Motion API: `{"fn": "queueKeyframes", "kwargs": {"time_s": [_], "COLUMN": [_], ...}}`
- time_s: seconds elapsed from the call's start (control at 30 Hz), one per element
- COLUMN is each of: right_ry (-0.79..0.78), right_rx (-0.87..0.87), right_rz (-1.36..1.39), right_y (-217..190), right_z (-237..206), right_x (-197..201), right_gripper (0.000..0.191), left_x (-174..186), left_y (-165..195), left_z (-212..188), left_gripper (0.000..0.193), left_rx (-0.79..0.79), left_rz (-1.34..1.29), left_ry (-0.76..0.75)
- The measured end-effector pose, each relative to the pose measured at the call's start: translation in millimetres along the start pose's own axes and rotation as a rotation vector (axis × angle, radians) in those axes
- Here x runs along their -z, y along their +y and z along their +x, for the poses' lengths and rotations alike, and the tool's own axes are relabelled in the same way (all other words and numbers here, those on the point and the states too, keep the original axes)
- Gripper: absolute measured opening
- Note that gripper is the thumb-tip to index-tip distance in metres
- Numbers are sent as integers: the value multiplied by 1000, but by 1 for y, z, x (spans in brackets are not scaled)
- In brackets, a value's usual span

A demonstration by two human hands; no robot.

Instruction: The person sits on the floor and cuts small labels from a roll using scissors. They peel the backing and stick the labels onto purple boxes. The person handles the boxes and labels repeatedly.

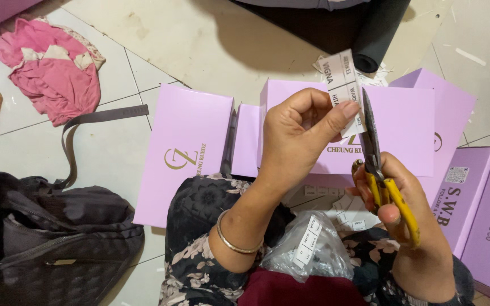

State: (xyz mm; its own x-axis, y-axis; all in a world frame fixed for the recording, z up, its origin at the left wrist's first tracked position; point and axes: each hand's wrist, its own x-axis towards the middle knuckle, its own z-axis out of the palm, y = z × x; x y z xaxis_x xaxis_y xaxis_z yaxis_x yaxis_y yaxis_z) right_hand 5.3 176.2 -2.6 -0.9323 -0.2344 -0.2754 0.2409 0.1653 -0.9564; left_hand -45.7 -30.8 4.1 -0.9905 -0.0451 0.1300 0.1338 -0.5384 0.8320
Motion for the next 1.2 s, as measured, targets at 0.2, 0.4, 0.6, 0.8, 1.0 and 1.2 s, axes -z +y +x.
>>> {"fn": "queueKeyframes", "kwargs": {"time_s": [0.2,0.4,0.6,0.8,1.0,1.2], "right_ry": [25,-5,67,-3,3,40], "right_rx": [-13,7,-12,36,28,-47], "right_rz": [-7,-19,-27,13,-13,51], "right_y": [17,-38,-69,3,6,15], "right_z": [1,8,-7,8,8,13], "right_x": [8,-24,-42,0,0,3], "right_gripper": [106,105,105,105,103,101], "left_x": [0,0,1,0,0,0], "left_y": [2,3,4,4,4,4], "left_z": [2,5,6,6,7,7], "left_gripper": [18,18,19,19,20,20], "left_rx": [28,39,45,53,46,45], "left_rz": [8,-11,23,29,23,18], "left_ry": [15,23,26,15,14,15]}}
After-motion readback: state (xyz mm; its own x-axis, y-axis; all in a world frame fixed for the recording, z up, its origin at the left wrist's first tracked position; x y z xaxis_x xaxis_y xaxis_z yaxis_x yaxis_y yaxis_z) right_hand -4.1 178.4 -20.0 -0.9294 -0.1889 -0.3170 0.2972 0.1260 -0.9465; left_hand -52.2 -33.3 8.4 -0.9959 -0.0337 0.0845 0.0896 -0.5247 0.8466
